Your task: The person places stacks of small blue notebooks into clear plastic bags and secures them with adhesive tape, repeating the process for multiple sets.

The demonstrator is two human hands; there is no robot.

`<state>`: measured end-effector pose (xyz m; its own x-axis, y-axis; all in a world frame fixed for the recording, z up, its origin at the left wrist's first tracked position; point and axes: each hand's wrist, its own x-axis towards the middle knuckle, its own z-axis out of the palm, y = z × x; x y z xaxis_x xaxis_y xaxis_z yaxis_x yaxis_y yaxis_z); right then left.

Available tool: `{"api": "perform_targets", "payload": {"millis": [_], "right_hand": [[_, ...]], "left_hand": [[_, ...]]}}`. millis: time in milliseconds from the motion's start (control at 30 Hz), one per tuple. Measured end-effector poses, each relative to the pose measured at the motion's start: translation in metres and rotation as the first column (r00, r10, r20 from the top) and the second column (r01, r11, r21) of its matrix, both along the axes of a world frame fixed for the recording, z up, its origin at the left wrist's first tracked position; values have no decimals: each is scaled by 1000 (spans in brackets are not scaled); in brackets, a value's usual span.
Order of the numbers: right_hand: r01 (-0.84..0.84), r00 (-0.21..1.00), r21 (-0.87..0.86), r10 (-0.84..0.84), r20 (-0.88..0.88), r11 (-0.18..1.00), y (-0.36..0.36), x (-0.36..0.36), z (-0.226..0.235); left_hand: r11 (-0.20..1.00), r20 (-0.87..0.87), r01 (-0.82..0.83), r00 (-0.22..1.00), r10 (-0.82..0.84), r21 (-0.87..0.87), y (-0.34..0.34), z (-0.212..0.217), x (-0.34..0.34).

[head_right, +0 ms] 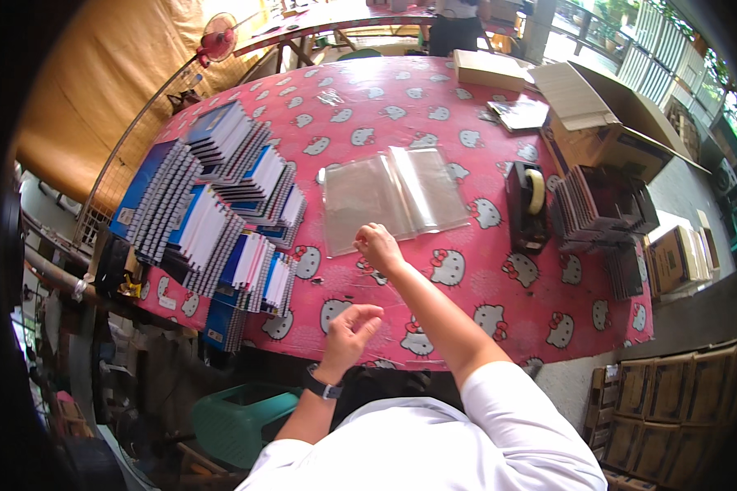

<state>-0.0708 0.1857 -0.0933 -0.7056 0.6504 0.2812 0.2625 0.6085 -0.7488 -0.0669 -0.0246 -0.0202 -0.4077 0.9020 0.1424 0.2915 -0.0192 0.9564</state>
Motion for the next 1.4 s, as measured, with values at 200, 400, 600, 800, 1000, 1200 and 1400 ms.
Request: {"api": "perform_targets", "payload": {"millis": [200,400,600,800,1000,1200,1400], "right_hand": [[113,899,15,-109,423,993,5,-49,-8],[31,988,-720,88,127,693,44,-44,-6],[298,358,-582,-654,-666,756,102,39,89],[27,982,470,65,-178,882,-49,74,112],[-318,941,9,314,124,948,-139,81,73],[42,737,238,-191,649,970,-87,133,20],[15,734,327,-233,638,945,-70,175,-16]], "left_hand": [[978,261,-172,945,198,-119,-43,-21,-24],[973,338,-191,914,223,-125,-54,-22,-51],[978,315,-205,927,206,-38,-39,-9,-60],[994,668,-86,744,17,70,11,14,-56],[970,362,24,930,68,-242,40,-55,-73],[943,242,-174,939,246,-285,19,-82,-82],[925,-733,-361,596,327,120,13,-30,-32]]}}
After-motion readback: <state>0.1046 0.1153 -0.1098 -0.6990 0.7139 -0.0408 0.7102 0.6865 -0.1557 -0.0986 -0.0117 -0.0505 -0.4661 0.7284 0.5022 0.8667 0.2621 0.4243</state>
